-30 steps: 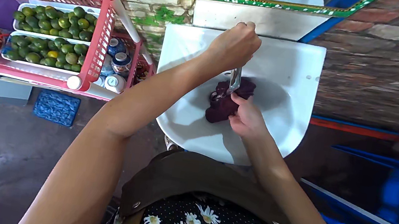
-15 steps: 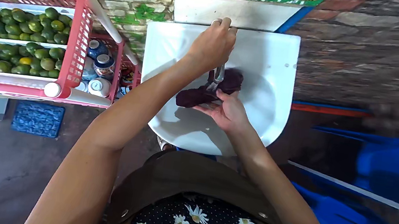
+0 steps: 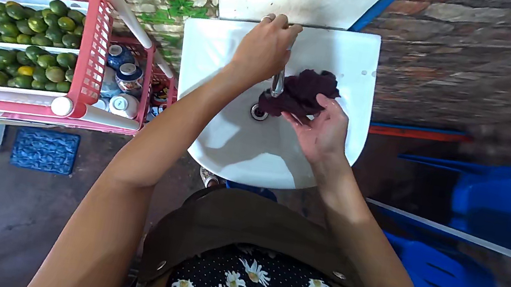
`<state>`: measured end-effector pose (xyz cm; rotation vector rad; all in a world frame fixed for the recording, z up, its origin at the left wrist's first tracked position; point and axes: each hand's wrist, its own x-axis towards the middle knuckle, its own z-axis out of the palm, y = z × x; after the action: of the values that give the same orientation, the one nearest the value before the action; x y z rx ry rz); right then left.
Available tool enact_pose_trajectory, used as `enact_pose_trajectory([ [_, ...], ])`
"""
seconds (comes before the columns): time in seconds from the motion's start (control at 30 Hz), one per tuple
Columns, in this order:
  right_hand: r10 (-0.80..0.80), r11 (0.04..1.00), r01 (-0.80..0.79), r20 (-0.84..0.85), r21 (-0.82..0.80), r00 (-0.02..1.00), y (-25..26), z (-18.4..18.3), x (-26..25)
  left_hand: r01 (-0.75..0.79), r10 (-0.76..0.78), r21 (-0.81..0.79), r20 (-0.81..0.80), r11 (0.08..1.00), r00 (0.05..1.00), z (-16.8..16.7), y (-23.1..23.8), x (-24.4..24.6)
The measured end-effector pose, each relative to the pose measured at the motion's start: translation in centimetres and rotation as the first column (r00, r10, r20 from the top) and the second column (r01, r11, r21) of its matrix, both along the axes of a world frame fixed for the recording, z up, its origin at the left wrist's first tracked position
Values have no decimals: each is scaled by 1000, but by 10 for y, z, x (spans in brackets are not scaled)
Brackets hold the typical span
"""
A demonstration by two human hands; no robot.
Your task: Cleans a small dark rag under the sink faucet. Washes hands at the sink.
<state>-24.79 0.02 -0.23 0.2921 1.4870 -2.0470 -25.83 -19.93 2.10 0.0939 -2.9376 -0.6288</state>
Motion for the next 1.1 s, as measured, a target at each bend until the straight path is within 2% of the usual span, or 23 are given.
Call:
enact_pose_trajectory([
  [0.07,34,999,-34,-18,-3,999,11,-2,-1,-68,73,236,-10,969,997,1,-4,21],
  [0.1,33,999,-33,-14,4,999,14,-4,-2,-142,140,364,34,921,990,1,-3,36],
  [0.13,12,1000,-12,-13,20,1000,16,-6,0,-232,215,501,93,834,972,-2,0,54],
  [0.17,-12,999,13,-23,46,1000,15,-7,5,-325,279,641,176,695,944,-8,7,73],
  [0.2,-6,997,9,-40,70,999,14,-8,14,-414,294,760,301,501,907,-15,18,91],
  [0.27,150,982,-137,-98,131,984,11,-11,36,-564,171,819,543,110,822,-27,44,119],
  [0.33,401,900,-373,-90,226,912,9,-9,52,-611,60,780,622,-139,781,-41,63,129],
  [0.37,478,855,-452,-47,254,877,8,-8,56,-600,102,770,629,-215,771,-48,70,128],
  [0.4,500,835,-487,18,255,866,8,-9,58,-565,187,788,610,-246,770,-57,75,128],
  [0.43,458,851,-469,103,235,883,7,-9,60,-523,296,824,566,-216,769,-66,80,129],
  [0.47,378,888,-414,197,201,905,4,-10,62,-491,384,863,495,-117,779,-74,82,131],
  [0.5,305,922,-356,282,150,910,1,-11,62,-479,445,878,417,29,792,-79,84,133],
  [0.57,277,950,-310,401,19,873,-6,-9,62,-484,499,808,283,335,819,-82,89,138],
  [0.6,282,954,-298,433,-31,856,-12,-9,63,-486,514,765,239,422,824,-79,93,139],
  [0.7,228,973,-219,455,-74,861,-31,-16,69,-476,555,730,160,490,816,-64,102,139],
  [0.77,181,983,-173,414,-58,892,-38,-20,70,-376,584,796,36,474,811,-65,102,139],
  [0.83,171,982,-187,331,17,928,-42,-21,70,-289,631,887,-5,362,776,-68,106,136],
  [0.97,266,912,-280,85,301,960,-47,-26,68,-229,671,973,152,27,726,-64,108,122],
  [1.1,316,847,-251,-63,469,947,-51,-36,61,-233,696,951,308,-204,649,-59,100,100],
])
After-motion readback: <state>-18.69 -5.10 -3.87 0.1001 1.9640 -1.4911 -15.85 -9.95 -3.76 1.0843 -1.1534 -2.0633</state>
